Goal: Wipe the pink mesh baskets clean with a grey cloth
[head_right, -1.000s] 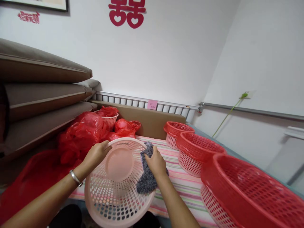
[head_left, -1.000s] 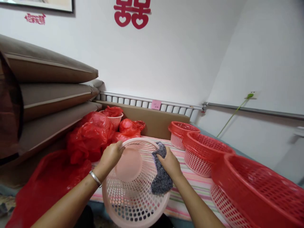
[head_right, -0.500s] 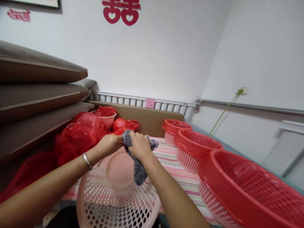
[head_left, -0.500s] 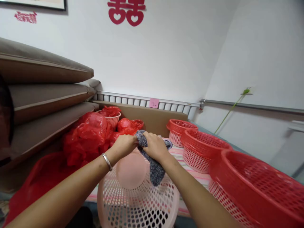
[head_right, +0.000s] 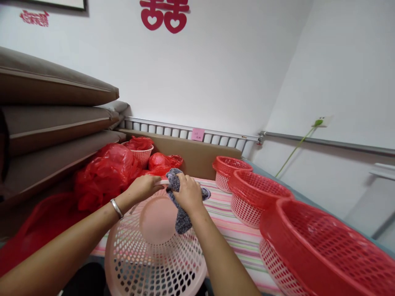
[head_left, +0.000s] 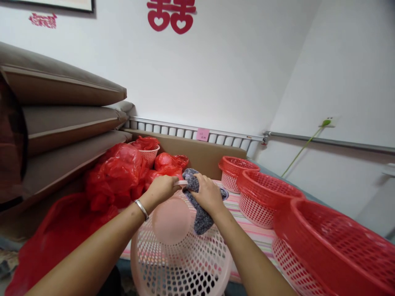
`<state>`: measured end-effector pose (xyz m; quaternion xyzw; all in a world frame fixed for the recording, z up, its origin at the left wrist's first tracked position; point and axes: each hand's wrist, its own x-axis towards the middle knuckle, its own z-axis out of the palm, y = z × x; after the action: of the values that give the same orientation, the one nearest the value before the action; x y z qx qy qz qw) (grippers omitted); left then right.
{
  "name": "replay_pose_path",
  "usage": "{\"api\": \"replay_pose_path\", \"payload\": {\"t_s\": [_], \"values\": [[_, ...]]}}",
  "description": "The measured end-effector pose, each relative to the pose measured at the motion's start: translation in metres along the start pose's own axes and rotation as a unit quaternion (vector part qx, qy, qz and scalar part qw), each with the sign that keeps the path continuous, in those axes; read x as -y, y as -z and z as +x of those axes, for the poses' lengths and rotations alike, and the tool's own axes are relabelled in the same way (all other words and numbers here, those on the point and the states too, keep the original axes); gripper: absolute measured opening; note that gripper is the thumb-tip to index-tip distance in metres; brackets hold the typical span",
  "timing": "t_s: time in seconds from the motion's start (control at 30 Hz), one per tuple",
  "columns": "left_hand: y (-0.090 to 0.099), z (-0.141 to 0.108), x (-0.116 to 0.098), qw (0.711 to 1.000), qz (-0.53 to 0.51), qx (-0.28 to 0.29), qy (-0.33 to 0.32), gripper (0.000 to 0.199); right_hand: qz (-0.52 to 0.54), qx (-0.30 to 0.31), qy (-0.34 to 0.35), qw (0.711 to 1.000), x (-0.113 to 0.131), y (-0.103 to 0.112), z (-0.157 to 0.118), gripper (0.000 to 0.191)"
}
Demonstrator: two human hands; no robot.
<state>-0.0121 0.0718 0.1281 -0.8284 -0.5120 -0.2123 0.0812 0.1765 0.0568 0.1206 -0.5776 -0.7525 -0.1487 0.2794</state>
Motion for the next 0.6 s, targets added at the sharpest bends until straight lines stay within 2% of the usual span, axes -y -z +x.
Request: {"api": "replay_pose_path", "payload": {"t_s": [0.1, 0.23, 0.33, 0.47, 0.6], "values": [[0.003, -0.005, 0.007, 1.000, -0.003, 0.010, 0.028, 0.030, 0.034, 0.002, -0.043, 0.998, -0.013, -0.005, -0.008, 0.045], [0.005, -0.014, 0.016, 0.997, -0.006, 0.022, 0.078, 0.028, 0.073, 0.022, -0.145, 0.987, -0.028, -0.013, -0.026, 0.045], [0.003, -0.020, 0.012, 0.995, -0.009, 0.023, 0.097, 0.028, 0.077, 0.012, -0.207, 0.975, -0.035, -0.018, -0.045, 0.049], [0.002, -0.026, 0.006, 0.994, -0.006, 0.013, 0.110, 0.027, 0.122, -0.017, -0.256, 0.959, -0.042, -0.026, -0.077, 0.053], [0.002, -0.038, 0.009, 0.991, 0.003, 0.001, 0.132, 0.029, 0.177, 0.014, -0.317, 0.932, -0.046, -0.031, -0.101, 0.050]]}}
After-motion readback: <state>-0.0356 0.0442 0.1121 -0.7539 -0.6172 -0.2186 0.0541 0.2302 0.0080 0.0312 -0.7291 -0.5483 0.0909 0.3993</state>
